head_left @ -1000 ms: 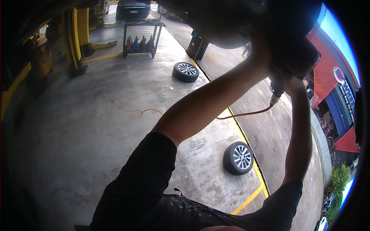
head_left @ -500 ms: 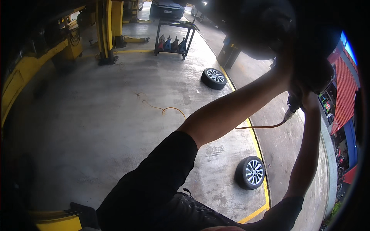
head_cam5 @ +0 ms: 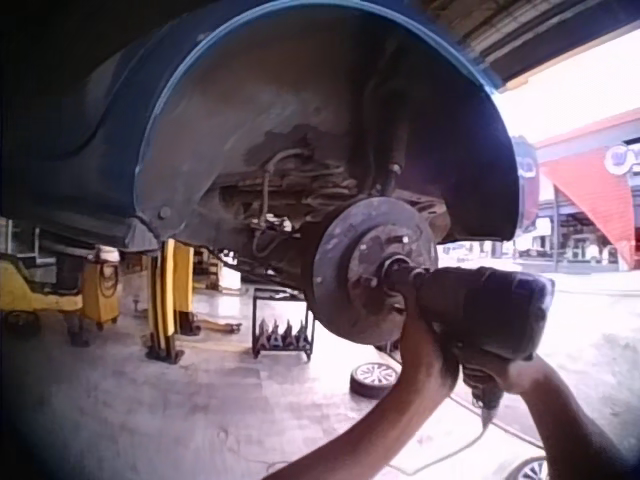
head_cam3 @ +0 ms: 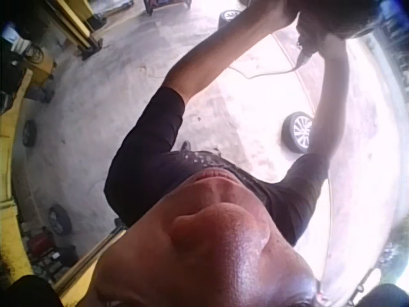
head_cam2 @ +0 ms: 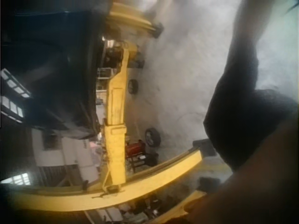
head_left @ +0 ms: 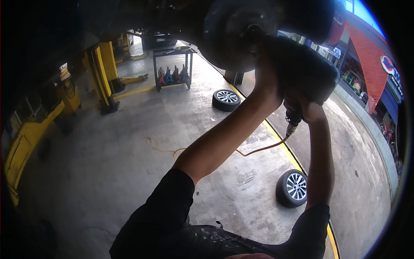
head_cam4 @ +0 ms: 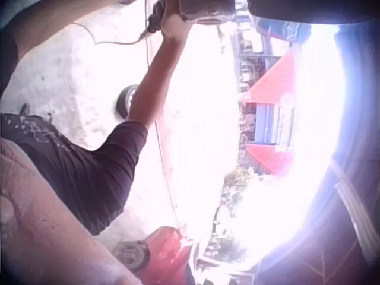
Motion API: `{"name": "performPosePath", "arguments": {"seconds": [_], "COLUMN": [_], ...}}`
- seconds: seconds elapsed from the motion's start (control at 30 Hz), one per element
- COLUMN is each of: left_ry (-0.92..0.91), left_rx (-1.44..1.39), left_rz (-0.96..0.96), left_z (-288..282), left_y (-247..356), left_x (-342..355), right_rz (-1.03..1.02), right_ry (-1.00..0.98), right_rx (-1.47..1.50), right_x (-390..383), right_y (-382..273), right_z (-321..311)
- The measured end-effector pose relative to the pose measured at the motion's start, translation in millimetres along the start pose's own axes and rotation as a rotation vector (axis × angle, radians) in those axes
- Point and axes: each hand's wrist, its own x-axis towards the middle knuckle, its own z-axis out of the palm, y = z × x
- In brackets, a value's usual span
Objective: The person loosens a wheel hub nut using an impact wrench and a breaker bar, removes the hub cap by hand, and taps the brake drum with a hammer and metal bar before returning the hammer to a tool cart.
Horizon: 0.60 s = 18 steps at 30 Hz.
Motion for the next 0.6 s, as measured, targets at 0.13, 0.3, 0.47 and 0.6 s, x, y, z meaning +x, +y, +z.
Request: {"name": "performPosePath", "arguments": {"seconds": [0.13,0.3,0.47,0.6], "left_ry": [-0.014,-0.112,0.304,0.649], "left_rx": [0.286,0.051,0.058,-0.005], "left_rz": [-0.198,-0.305,-0.547,-0.452], "left_z": [-1.2,-14.6,-41.0,-99.1], "left_y": [-6.6,-16.2,-50.0,-62.5], "left_x": [-33.0,-82.9,-147.8,-180.4], "right_rz": [-0.192,-0.308,-0.42,0.222], "right_ry": [0.137,0.471,0.5,0.296], "right_rx": [-0.042,-0.688,-0.553,0.084], "right_x": [-51.8,-147.1,-212.8,-271.2], "right_y": [50.3,147.6,177.5,239.0], "right_z": [-8.7,10.1,69.8,80.5]}}
